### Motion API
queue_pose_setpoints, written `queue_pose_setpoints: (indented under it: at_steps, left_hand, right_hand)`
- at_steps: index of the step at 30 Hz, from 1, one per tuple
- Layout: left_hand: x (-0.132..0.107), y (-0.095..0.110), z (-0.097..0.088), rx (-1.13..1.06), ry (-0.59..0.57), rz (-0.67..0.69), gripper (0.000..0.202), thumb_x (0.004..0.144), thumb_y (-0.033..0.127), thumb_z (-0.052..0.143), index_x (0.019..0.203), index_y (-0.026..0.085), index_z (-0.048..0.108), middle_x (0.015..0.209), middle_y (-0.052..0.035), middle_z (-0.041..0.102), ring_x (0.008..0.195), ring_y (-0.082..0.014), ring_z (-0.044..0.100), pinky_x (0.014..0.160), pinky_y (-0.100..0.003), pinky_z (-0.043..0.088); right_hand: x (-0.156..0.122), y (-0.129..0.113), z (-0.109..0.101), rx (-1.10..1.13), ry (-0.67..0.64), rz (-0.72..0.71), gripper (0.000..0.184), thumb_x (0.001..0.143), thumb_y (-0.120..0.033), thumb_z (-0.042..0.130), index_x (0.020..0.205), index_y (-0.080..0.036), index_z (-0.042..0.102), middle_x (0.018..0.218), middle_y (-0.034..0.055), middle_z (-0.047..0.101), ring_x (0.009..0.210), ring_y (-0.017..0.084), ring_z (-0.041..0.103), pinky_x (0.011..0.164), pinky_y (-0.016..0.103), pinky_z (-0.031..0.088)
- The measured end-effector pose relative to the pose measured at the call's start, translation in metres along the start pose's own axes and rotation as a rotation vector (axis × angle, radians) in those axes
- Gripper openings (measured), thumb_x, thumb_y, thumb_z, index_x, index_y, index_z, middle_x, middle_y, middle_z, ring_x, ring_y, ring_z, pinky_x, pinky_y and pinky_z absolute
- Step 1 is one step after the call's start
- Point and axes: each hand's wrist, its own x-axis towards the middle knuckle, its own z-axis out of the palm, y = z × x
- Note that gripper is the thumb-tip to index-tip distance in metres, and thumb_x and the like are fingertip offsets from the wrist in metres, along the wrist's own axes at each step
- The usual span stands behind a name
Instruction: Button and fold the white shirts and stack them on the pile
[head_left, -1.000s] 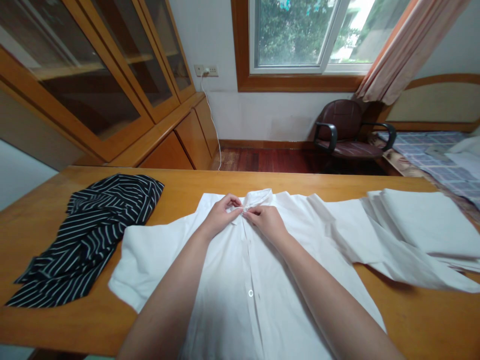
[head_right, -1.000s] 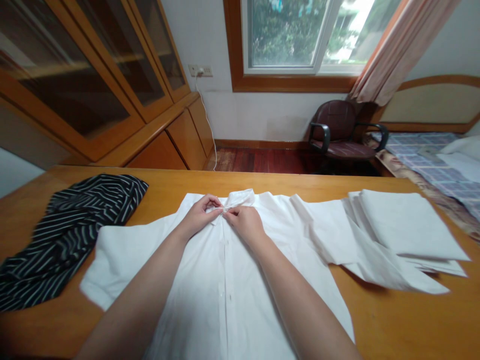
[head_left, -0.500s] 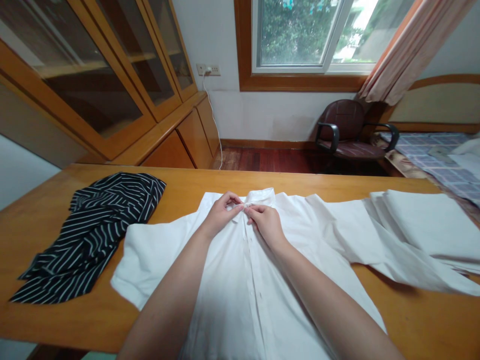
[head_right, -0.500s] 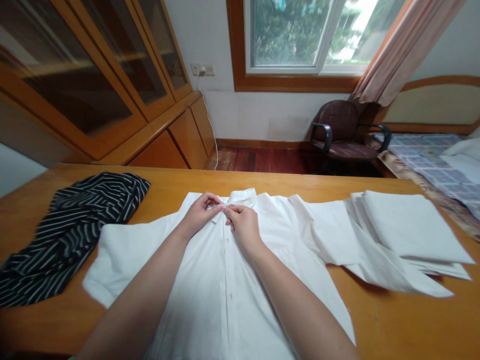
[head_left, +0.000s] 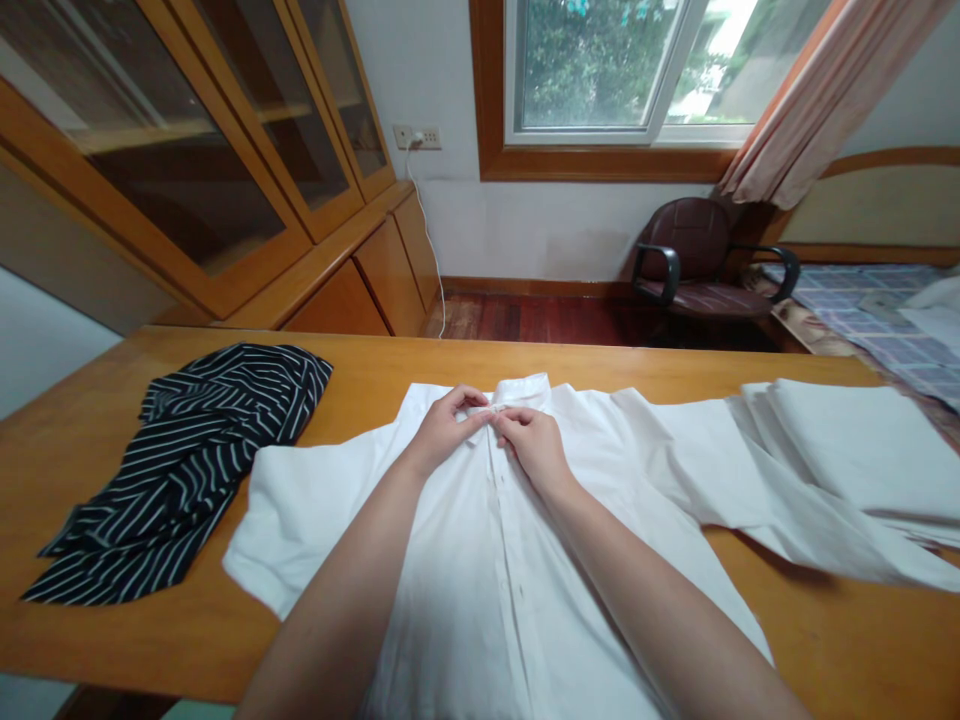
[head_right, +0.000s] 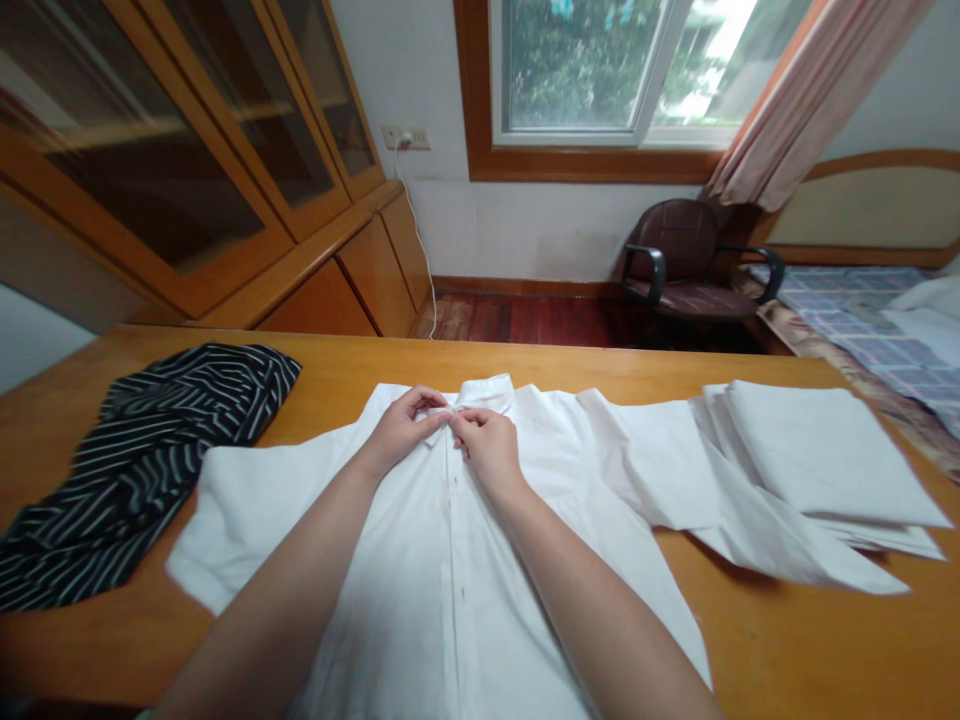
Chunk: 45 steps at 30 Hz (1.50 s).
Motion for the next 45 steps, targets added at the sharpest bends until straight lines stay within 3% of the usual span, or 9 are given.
queue_pose_setpoints:
  at_steps: [11,28,45]
  left_hand:
    - [0.001,-0.003,-0.001,0.033,0.02,-0.025,0.018,0.081,0.036,0.073,0.089,0.021,0.068,0.09,-0.0019,0.071,0.089,-0.0191,0.066,0.085,-0.032,0.052]
    - [0.002,-0.007,0.0,-0.041,0.026,-0.027,0.02,0.081,0.034,0.074,0.09,0.02,0.064,0.089,-0.0014,0.067,0.088,-0.0179,0.064,0.084,-0.031,0.05]
    - [0.001,0.0,0.0,-0.046,0.036,-0.044,0.02,0.08,0.034,0.074,0.084,0.021,0.06,0.085,-0.0002,0.067,0.085,-0.0169,0.064,0.084,-0.031,0.051]
  right_hand:
    - [0.001,0.007,0.001,-0.05,-0.003,-0.041,0.029,0.08,-0.045,0.066,0.073,-0.018,0.073,0.051,-0.0034,0.06,0.045,0.011,0.045,0.05,0.023,0.035]
    - [-0.001,0.003,0.0,-0.089,-0.01,-0.058,0.029,0.081,-0.045,0.065,0.072,-0.018,0.072,0.051,-0.0038,0.059,0.046,0.011,0.046,0.051,0.024,0.033]
    - [-0.001,0.011,0.002,-0.127,0.015,-0.087,0.026,0.082,-0.043,0.064,0.074,-0.02,0.074,0.052,-0.0037,0.059,0.049,0.013,0.048,0.053,0.024,0.035]
